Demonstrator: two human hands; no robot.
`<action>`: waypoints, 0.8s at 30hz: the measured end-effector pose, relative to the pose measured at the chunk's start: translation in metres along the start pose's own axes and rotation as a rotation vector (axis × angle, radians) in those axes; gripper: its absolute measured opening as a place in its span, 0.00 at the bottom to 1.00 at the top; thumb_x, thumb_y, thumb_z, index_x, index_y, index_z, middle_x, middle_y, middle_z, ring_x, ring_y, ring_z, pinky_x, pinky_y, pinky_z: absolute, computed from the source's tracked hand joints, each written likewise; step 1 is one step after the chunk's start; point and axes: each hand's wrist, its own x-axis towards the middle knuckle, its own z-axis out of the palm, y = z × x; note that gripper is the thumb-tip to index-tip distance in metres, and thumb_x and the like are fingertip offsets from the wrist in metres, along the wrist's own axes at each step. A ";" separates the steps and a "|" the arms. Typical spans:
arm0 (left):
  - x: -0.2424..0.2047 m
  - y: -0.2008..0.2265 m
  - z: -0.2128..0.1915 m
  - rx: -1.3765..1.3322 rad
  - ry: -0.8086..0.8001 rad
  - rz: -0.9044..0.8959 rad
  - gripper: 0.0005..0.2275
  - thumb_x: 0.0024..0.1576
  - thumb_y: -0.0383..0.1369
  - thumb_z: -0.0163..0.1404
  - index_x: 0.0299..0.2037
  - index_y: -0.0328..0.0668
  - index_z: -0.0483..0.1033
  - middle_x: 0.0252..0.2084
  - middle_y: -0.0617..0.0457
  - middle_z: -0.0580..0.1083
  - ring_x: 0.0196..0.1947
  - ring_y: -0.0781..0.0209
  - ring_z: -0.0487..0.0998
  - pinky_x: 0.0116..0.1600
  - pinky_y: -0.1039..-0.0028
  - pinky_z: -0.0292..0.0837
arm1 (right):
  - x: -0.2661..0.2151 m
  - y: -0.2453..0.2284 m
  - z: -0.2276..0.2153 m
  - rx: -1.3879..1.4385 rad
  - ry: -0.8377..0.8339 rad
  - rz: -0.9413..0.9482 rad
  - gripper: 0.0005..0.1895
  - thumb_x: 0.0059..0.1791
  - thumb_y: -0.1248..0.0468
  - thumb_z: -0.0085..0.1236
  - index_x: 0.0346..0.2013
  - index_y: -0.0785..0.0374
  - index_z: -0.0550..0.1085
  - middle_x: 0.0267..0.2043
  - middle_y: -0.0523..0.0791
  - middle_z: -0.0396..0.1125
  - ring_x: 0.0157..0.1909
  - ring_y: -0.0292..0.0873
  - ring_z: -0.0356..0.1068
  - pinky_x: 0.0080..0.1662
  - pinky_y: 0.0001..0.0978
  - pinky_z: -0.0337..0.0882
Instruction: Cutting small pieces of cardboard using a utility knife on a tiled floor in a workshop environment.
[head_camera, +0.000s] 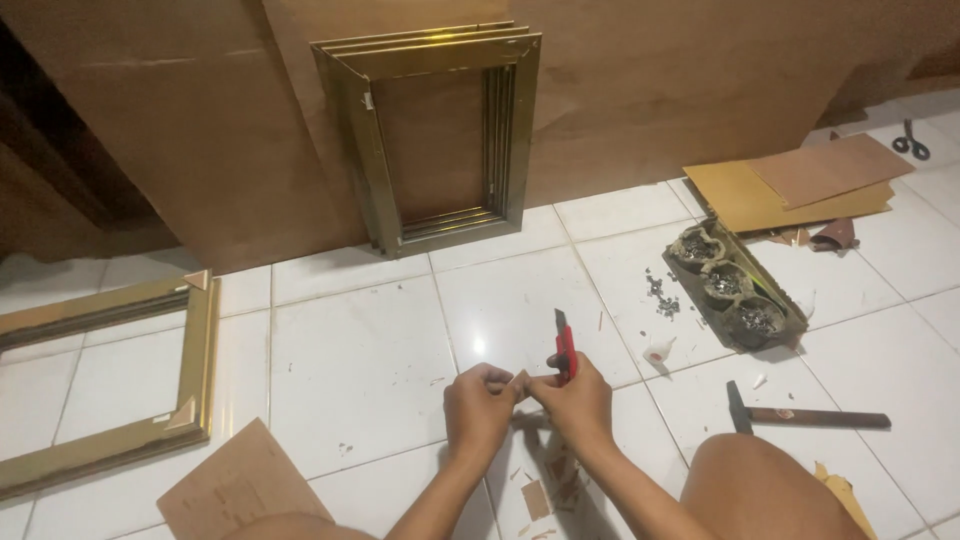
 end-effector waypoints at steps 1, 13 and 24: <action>0.010 0.001 0.001 0.001 -0.007 -0.001 0.13 0.59 0.48 0.66 0.38 0.48 0.87 0.38 0.54 0.90 0.38 0.61 0.89 0.44 0.71 0.83 | 0.008 0.001 0.001 -0.001 0.004 0.005 0.22 0.42 0.59 0.69 0.50 0.54 0.77 0.37 0.40 0.86 0.37 0.40 0.80 0.46 0.33 0.77; 0.110 -0.041 0.007 -0.906 -0.848 -0.444 0.11 0.65 0.26 0.60 0.57 0.39 0.81 0.44 0.53 0.81 0.42 0.66 0.83 0.50 0.81 0.84 | 0.086 0.052 0.011 0.951 -0.490 0.257 0.25 0.49 0.71 0.73 0.55 0.59 0.68 0.27 0.39 0.60 0.20 0.31 0.50 0.21 0.21 0.52; 0.087 0.004 -0.022 -0.482 -0.222 -0.098 0.05 0.63 0.24 0.54 0.44 0.39 0.83 0.40 0.44 0.85 0.36 0.60 0.83 0.48 0.78 0.81 | 0.078 0.038 -0.012 -0.204 -0.096 0.137 0.20 0.44 0.47 0.75 0.39 0.53 0.76 0.36 0.41 0.74 0.36 0.42 0.73 0.37 0.36 0.71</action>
